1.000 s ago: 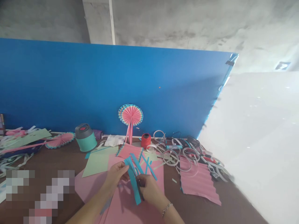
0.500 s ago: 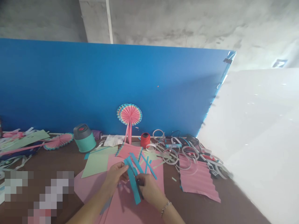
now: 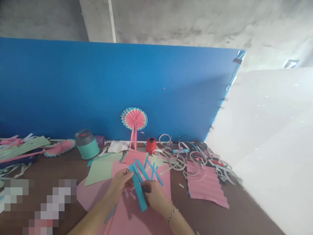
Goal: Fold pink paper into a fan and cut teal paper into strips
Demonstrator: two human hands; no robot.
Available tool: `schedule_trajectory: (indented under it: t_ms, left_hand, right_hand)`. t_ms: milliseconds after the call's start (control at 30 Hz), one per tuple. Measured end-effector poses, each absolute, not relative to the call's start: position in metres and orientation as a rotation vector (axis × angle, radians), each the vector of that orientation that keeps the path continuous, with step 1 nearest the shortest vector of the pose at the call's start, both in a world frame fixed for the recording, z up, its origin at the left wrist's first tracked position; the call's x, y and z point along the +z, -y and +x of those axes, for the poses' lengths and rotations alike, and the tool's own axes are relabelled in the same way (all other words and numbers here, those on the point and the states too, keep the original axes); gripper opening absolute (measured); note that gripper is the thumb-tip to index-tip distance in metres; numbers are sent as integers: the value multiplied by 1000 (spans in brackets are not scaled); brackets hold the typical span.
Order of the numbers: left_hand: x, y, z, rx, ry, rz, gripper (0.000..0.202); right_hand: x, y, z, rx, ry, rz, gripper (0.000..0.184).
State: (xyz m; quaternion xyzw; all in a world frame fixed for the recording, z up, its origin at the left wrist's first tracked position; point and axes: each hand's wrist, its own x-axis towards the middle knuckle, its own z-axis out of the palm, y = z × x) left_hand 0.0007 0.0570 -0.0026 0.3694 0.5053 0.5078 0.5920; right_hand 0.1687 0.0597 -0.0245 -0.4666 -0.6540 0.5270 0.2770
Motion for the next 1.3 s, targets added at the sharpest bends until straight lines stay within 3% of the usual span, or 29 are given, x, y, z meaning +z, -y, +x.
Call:
schedule_trajectory:
  t_ms: [233,767,1300]
  left_hand:
    - [-6,-58,1,1177,-1175,841,32]
    - [-14,-61,0,1138,-1151,869,32]
    - [-6,-57,2,1126,-1144,863,31]
  right_hand:
    - [-28,-62,169,1433,1764,-1306,27]
    - [-21,-58,165,1394,1741,-1273,17]
    - [-14,-57,162,1380,1692,-1326,19]
